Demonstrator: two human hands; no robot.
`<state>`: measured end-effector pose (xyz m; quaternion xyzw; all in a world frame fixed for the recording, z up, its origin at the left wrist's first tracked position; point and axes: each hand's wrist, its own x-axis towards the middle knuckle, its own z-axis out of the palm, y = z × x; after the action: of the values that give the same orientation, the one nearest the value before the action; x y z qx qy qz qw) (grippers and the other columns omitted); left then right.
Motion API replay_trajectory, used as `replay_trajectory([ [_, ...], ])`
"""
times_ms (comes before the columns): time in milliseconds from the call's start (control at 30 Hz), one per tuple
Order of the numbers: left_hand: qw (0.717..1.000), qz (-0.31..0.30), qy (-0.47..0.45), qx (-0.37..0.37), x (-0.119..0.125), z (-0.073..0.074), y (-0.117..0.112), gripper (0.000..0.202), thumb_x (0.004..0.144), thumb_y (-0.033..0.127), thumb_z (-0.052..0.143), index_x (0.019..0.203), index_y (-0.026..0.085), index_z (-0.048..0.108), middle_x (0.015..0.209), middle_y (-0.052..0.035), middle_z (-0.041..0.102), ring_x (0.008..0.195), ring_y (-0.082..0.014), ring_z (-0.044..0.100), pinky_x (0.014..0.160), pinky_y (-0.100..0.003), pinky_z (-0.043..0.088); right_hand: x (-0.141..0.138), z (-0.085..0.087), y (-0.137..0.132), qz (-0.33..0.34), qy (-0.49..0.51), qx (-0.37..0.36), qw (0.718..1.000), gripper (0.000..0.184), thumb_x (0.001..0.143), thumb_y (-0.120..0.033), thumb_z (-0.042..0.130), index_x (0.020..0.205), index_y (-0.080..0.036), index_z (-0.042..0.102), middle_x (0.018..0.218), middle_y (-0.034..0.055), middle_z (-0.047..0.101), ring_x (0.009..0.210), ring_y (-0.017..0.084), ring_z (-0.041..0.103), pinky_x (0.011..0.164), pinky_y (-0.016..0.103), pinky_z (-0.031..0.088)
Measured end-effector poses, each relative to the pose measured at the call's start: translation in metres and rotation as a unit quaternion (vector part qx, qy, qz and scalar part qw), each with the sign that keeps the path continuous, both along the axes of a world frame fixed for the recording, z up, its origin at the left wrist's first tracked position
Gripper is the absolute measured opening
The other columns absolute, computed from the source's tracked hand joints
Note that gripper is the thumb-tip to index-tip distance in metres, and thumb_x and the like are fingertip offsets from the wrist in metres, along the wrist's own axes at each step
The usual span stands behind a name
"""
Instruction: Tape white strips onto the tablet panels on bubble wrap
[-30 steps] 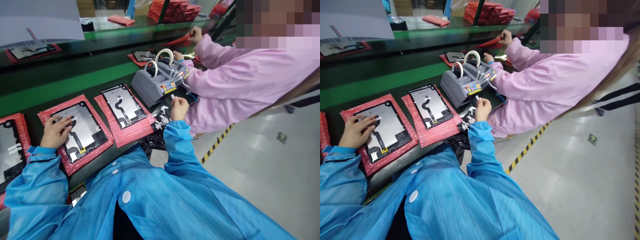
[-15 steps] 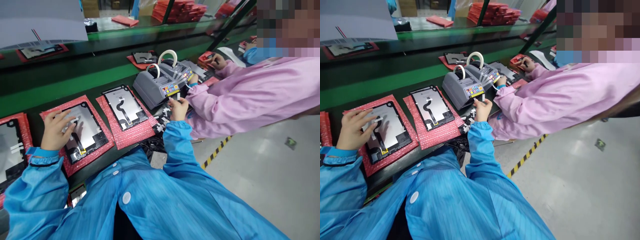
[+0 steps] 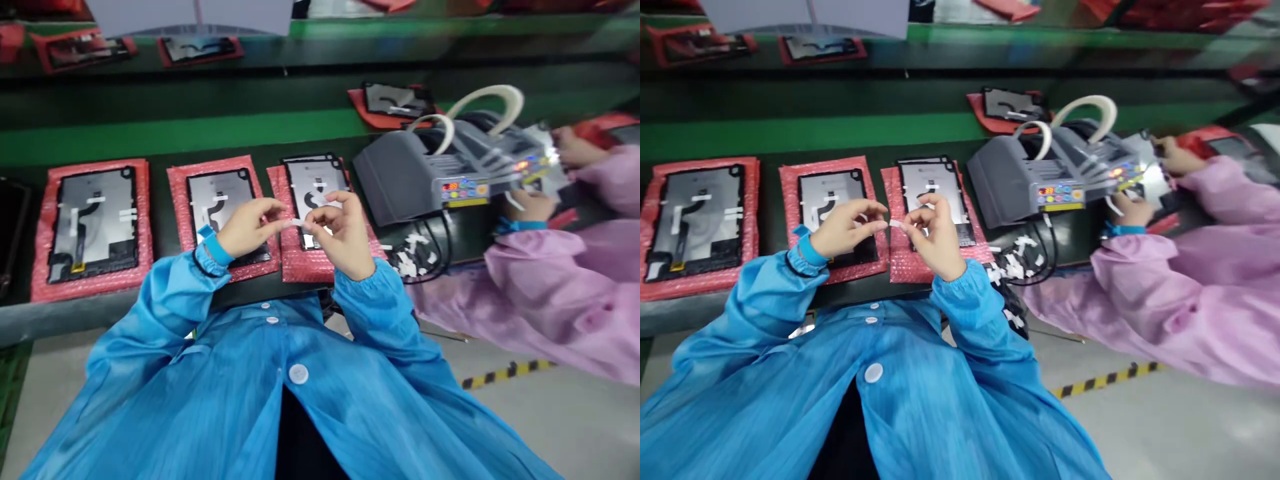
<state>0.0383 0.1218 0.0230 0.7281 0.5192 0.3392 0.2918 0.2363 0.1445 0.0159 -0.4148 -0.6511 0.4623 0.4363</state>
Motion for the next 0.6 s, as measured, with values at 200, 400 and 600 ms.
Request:
replay_trajectory([
  [200, 0.996, 0.07, -0.028, -0.047, -0.022, -0.012, -0.005, 0.021, 0.088, 0.032, 0.06, 0.073, 0.017, 0.062, 0.074, -0.0007, 0.068, 0.07, -0.0133, 0.06, 0.067, -0.024, 0.047, -0.035, -0.009, 0.013, 0.073, 0.014, -0.053, 0.996, 0.055, 0.067, -0.047, 0.081, 0.099, -0.026, 0.041, 0.078, -0.0052, 0.06, 0.067, 0.012, 0.062, 0.064, 0.028, 0.051],
  [400, 0.991, 0.101, -0.049, -0.077, -0.032, -0.016, -0.008, 0.019, 0.087, 0.031, 0.062, 0.073, 0.017, 0.061, 0.074, 0.0002, 0.068, 0.072, -0.0136, 0.06, 0.069, -0.025, 0.048, -0.044, -0.018, 0.024, 0.089, 0.008, -0.072, 0.993, 0.047, 0.071, -0.035, 0.079, 0.099, -0.026, 0.042, 0.075, -0.0061, 0.06, 0.068, 0.012, 0.062, 0.065, 0.027, 0.05],
  [600, 0.986, 0.129, 0.022, -0.106, -0.032, -0.017, 0.003, 0.015, 0.089, 0.026, 0.06, 0.077, 0.016, 0.062, 0.078, -0.0015, 0.066, 0.078, -0.0161, 0.06, 0.078, -0.03, 0.049, -0.058, -0.035, 0.038, 0.079, -0.025, -0.062, 0.995, 0.045, 0.076, -0.028, 0.073, 0.105, -0.026, 0.039, 0.074, -0.0077, 0.059, 0.065, 0.011, 0.061, 0.067, 0.029, 0.052],
])
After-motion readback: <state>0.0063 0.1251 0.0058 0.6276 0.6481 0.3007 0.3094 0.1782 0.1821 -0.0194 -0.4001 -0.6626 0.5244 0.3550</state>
